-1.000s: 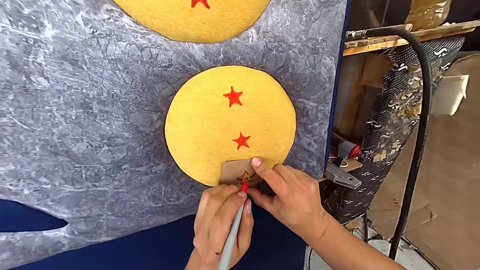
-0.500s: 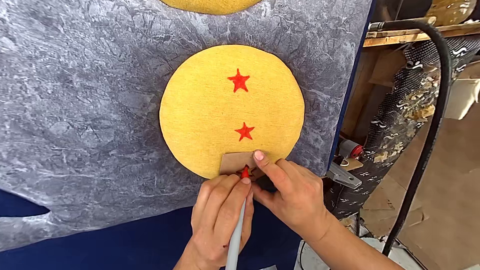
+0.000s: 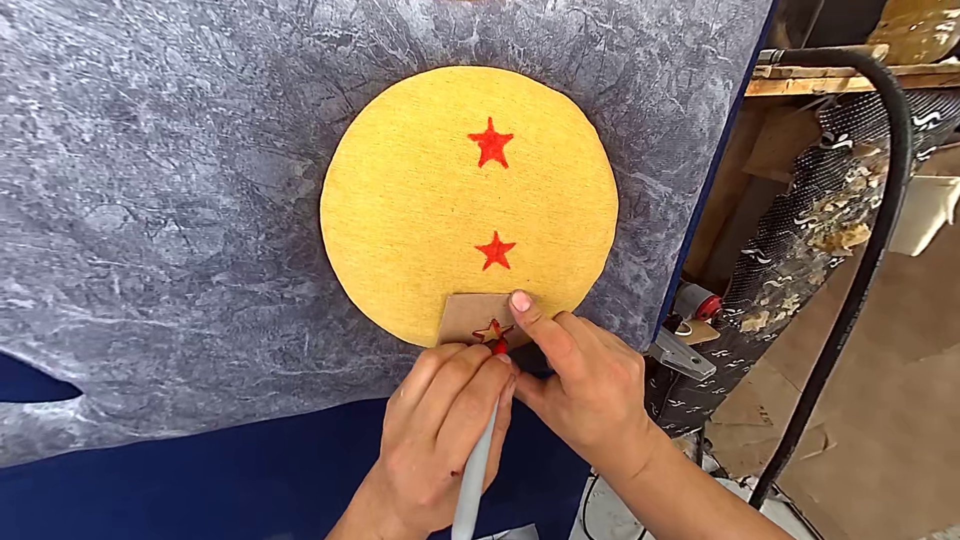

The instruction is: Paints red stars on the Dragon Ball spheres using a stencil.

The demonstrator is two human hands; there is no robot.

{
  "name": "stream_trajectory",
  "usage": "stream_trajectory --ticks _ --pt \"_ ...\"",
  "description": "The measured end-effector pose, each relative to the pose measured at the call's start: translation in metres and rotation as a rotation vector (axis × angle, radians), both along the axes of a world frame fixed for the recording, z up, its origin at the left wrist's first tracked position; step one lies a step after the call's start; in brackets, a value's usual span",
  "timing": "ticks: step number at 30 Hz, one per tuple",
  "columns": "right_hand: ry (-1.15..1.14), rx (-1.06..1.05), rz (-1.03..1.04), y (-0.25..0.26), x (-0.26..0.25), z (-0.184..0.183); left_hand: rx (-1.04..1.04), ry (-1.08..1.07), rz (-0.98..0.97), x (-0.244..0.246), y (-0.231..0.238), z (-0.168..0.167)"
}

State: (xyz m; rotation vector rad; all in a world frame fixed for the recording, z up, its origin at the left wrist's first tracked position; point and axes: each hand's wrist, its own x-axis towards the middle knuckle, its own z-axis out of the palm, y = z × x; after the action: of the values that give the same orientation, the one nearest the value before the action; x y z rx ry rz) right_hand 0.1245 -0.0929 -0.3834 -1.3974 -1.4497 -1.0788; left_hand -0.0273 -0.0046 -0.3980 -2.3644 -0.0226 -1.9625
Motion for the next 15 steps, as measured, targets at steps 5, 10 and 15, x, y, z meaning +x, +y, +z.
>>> stream_trajectory --ticks 5,10,15 --pt "0.008 0.006 -0.002 0.0003 -0.0012 0.0 -0.002 -0.048 0.015 0.0001 0.0 -0.0003" --pt "0.008 -0.003 -0.008 0.0004 -0.0002 0.0001 -0.02 -0.065 0.028 0.0035 -0.0043 -0.0004" --pt "0.018 -0.009 -0.005 -0.0001 -0.0005 -0.0004 -0.056 -0.091 0.029 0.0071 -0.0072 -0.0047"
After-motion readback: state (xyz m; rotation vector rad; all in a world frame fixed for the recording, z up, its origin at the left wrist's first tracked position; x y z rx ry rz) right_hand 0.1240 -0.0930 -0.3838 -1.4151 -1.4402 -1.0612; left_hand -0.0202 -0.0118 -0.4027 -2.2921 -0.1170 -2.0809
